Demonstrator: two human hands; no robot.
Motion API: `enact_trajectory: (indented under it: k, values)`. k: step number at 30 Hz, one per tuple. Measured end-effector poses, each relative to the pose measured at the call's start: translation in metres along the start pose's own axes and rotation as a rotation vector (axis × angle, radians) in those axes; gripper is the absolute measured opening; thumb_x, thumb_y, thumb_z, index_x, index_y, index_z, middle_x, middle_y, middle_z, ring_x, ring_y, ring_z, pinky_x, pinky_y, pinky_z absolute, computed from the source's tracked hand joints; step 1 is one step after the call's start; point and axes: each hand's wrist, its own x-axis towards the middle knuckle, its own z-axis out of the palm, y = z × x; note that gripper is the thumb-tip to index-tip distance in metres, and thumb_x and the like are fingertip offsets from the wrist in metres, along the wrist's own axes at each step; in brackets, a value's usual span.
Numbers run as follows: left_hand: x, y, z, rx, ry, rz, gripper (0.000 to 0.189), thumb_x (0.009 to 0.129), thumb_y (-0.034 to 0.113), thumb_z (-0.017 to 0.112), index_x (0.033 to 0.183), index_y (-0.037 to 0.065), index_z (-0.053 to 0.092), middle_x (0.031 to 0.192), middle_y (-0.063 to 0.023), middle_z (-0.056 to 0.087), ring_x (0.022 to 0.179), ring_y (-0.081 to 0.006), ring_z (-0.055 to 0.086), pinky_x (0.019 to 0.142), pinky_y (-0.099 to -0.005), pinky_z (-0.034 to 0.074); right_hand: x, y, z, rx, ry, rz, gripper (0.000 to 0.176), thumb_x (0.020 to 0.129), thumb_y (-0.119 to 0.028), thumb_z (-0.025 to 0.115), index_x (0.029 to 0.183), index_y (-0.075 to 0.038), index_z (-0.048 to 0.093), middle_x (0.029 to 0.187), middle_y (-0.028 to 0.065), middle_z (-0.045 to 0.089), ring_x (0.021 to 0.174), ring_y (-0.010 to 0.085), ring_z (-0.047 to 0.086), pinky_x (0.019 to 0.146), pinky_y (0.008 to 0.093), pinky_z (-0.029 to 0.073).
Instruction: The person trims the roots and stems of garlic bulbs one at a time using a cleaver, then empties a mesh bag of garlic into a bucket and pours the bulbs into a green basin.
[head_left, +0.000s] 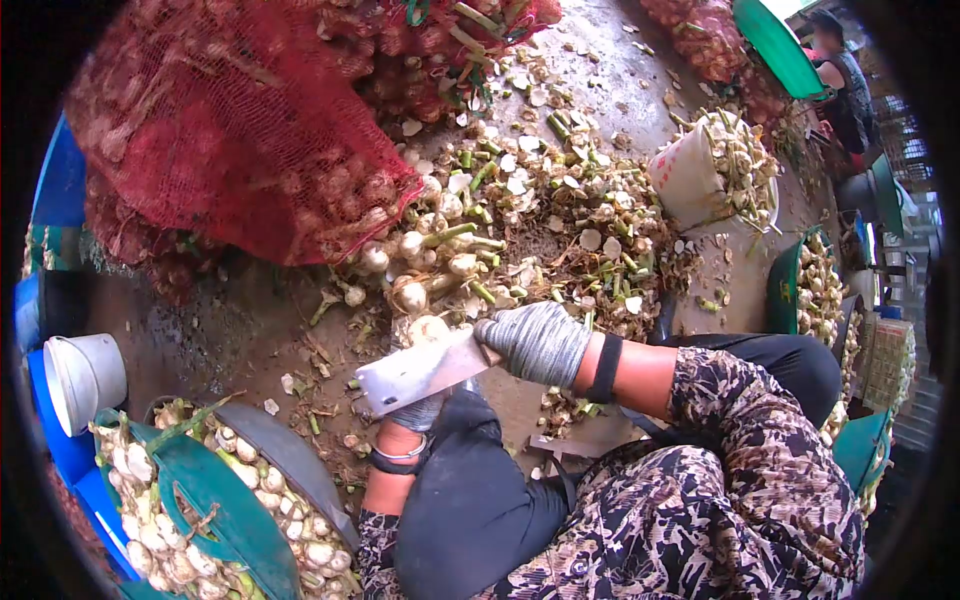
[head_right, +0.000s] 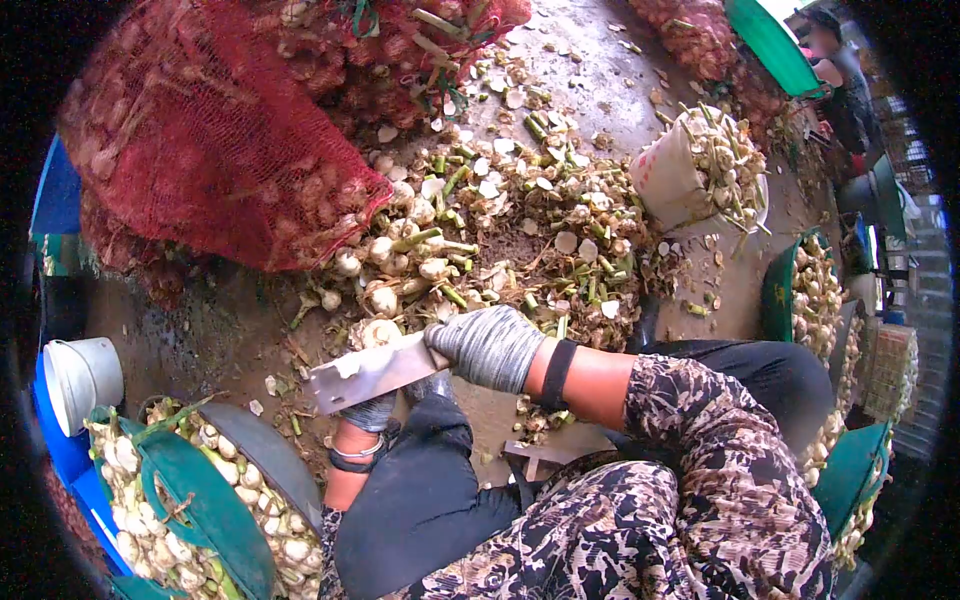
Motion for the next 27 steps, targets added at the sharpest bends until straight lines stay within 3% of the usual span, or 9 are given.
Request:
enact_trajectory:
  k: [3,5,9,12,14,15,16,20,27]
  values:
    - [0.01,0.016,-0.016,0.063,-0.043,0.093,0.028,0.086,0.027,0.063,0.111,0.015,0.066,0.098,-0.0104,0.066,0.077,-0.0301,0.064,0.069,-0.0406,0.051,0.001,0.02,0.005,-0.007,0.014,0.063,0.011,0.079,-0.014,0.059,0.089,-0.01,0.06,0.074,0.0137,0.063,0.072,0.034,0.066,0.06,0.0432,0.051]
    - [0.015,0.036,-0.022,-1.199,-0.082,-0.621,0.028,0.091,0.011,0.057,0.119,0.007,0.056,0.102,-0.0121,0.064,0.083,-0.0252,0.064,0.071,-0.0399,0.056,-0.004,0.069,0.019,-0.022,0.091,0.237,0.01,0.08,-0.013,0.061,0.089,-0.008,0.06,0.074,0.0146,0.063,0.071,0.0335,0.065,0.059,0.0412,0.051]
    - [0.027,0.039,-0.033,-1.116,0.035,-0.684,0.037,0.08,0.005,0.072,0.112,0.004,0.053,0.1,-0.0067,0.062,0.088,-0.016,0.061,0.081,-0.0305,0.052,-0.026,0.118,0.043,0.248,0.275,0.418,0.02,0.083,-0.016,0.064,0.102,-0.011,0.063,0.076,0.015,0.064,0.07,0.0335,0.063,0.063,0.0394,0.051]
    - [0.041,0.034,-0.015,-0.819,-0.242,-0.517,0.039,0.085,0.014,0.068,0.12,0.005,0.052,0.109,-0.0089,0.062,0.1,-0.0202,0.059,0.091,-0.0342,0.049,-0.011,0.054,0.009,0.47,0.26,0.39,0.027,0.078,-0.023,0.067,0.102,-0.012,0.06,0.082,0.0157,0.065,0.077,0.0355,0.065,0.07,0.0431,0.051]
    - [0.033,0.01,0.003,-0.032,-0.236,-0.059,0.047,0.088,0.019,0.064,0.13,0.003,0.047,0.121,-0.0146,0.058,0.111,-0.0282,0.055,0.1,-0.0395,0.042,-0.001,0.019,-0.019,0.336,0.137,0.33,0.027,0.076,-0.024,0.068,0.1,-0.013,0.059,0.08,0.0155,0.065,0.077,0.0364,0.064,0.069,0.0433,0.051]
    - [0.031,0.007,0.007,0.075,-0.335,-0.125,0.053,0.092,0.036,0.057,0.132,0.005,0.046,0.13,-0.0154,0.052,0.119,-0.0302,0.049,0.106,-0.0415,0.035,0.002,0.016,-0.021,0.278,0.106,0.168,0.024,0.076,-0.024,0.068,0.095,-0.013,0.059,0.078,0.0149,0.064,0.076,0.0368,0.064,0.067,0.0434,0.051]
    - [-0.001,-0.035,0.039,0.149,-0.257,0.09,0.056,0.093,0.043,0.052,0.135,0.008,0.044,0.132,-0.0139,0.05,0.12,-0.0305,0.049,0.105,-0.0415,0.037,0.003,0.009,-0.027,0.191,0.055,0.107,0.026,0.074,-0.024,0.07,0.095,-0.014,0.06,0.079,0.013,0.064,0.075,0.0343,0.065,0.064,0.0432,0.051]
    - [-0.006,-0.03,0.03,-0.004,-0.364,-0.078,0.055,0.092,0.041,0.054,0.137,0.01,0.043,0.132,-0.0124,0.051,0.122,-0.0289,0.049,0.102,-0.04,0.041,-0.003,0.007,-0.033,0.123,-0.025,0.063,0.022,0.075,-0.023,0.067,0.093,-0.013,0.06,0.076,0.0134,0.063,0.074,0.0354,0.065,0.063,0.0444,0.05]
    - [-0.004,-0.015,0.022,-0.603,-0.186,-0.314,0.037,0.092,0.019,0.058,0.125,0.004,0.055,0.123,-0.0098,0.06,0.113,-0.0257,0.058,0.097,-0.0355,0.047,-0.012,0.01,-0.036,0.119,-0.085,0.021,0.011,0.079,-0.017,0.06,0.088,-0.012,0.059,0.074,0.0121,0.062,0.071,0.0339,0.065,0.061,0.0447,0.049]
